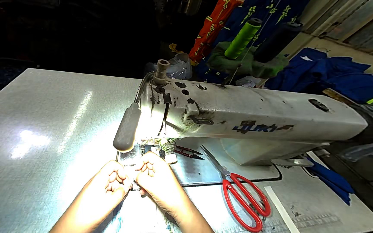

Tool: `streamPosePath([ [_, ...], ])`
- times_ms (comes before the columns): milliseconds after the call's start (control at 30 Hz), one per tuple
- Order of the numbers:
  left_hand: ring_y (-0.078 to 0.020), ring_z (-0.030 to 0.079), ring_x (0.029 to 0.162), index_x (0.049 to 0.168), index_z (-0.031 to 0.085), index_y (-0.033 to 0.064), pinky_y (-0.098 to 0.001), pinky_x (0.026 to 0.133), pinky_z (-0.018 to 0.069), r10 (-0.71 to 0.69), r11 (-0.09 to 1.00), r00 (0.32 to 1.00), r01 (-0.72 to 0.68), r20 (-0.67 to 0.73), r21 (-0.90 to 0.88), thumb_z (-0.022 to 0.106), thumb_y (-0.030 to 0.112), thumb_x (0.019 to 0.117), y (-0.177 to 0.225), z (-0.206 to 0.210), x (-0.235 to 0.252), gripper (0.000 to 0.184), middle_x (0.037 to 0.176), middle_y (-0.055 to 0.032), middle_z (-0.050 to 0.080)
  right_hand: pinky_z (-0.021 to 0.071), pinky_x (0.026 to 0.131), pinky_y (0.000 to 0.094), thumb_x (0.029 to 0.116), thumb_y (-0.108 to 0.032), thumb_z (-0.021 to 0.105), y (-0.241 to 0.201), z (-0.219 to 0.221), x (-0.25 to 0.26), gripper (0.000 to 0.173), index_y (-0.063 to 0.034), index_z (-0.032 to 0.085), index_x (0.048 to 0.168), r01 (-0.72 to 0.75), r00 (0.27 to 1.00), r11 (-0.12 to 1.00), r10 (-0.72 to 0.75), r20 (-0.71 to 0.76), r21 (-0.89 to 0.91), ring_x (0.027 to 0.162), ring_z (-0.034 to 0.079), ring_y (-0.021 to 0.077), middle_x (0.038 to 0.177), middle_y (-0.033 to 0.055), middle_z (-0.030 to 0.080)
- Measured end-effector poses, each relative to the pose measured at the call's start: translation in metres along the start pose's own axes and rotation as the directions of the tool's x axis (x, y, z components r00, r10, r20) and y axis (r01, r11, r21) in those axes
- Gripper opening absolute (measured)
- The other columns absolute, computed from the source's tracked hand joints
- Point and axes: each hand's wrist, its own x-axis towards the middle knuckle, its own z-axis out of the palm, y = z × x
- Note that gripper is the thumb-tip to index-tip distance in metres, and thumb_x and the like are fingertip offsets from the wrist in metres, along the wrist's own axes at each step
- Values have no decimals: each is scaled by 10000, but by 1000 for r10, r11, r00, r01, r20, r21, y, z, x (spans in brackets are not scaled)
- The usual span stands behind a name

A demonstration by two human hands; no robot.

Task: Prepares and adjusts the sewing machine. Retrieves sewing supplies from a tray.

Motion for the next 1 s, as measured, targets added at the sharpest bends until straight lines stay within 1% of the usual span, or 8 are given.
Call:
streamPosePath([
  [67,-12,662,704,1050,582,138,-178,616,562,-6,1000,1000,6,-12,7,686,127,873,2,1,0,206,857,84,684,542,544,178,911,-130,699,0,0,0,105,-85,636,982,2,1000,1000,-2,-2,-19,589,612,18,777,-33,631],
  [233,-11,633,671,1061,582,135,-167,583,526,3,1000,999,-3,-37,-2,706,111,851,-2,3,1,245,826,81,670,541,551,167,919,-120,686,2,-1,1,105,-70,650,1005,30,999,999,-30,23,-37,601,616,9,805,-28,650],
  [400,-28,666,700,1088,556,118,-190,608,568,-20,1000,998,20,-53,-14,702,79,843,0,3,0,288,863,65,686,548,568,172,921,-109,696,2,-1,0,139,-66,661,1049,43,998,999,-42,46,-11,637,631,16,834,-25,663],
  [500,-23,679,704,1092,548,118,-184,610,575,-67,997,995,65,-72,-39,718,48,813,2,3,0,333,852,70,697,551,563,176,939,-60,646,2,-1,0,144,-47,653,1082,56,997,998,-58,49,31,646,642,26,839,-16,674],
  [567,-36,688,708,1090,540,105,-187,602,579,-99,993,992,93,-73,-71,719,15,828,6,2,1,329,857,52,700,553,562,182,955,-29,605,1,-1,0,150,-40,651,1098,42,998,998,-45,47,50,649,650,34,836,-10,680],
  [667,-43,680,682,1064,533,101,-189,580,572,-113,988,990,103,-82,-116,705,-23,836,9,3,0,312,836,45,691,562,571,195,959,-24,587,1,-1,0,144,-45,653,1085,14,999,998,-17,52,60,667,660,46,857,-2,690],
  [767,-44,680,675,1054,526,103,-191,582,578,-124,982,988,110,-89,-152,694,-55,825,11,3,0,325,830,46,685,556,575,185,949,-41,606,1,-1,0,137,-52,659,1075,28,998,999,-30,55,36,670,656,34,861,-11,692],
  [1000,-60,683,685,1060,530,86,-199,591,577,-129,980,988,113,-87,-163,706,-56,819,10,4,0,331,855,22,697,545,550,171,950,-60,644,2,1,-1,145,-53,677,1090,92,995,996,-92,36,2,650,640,22,870,-12,682],
])
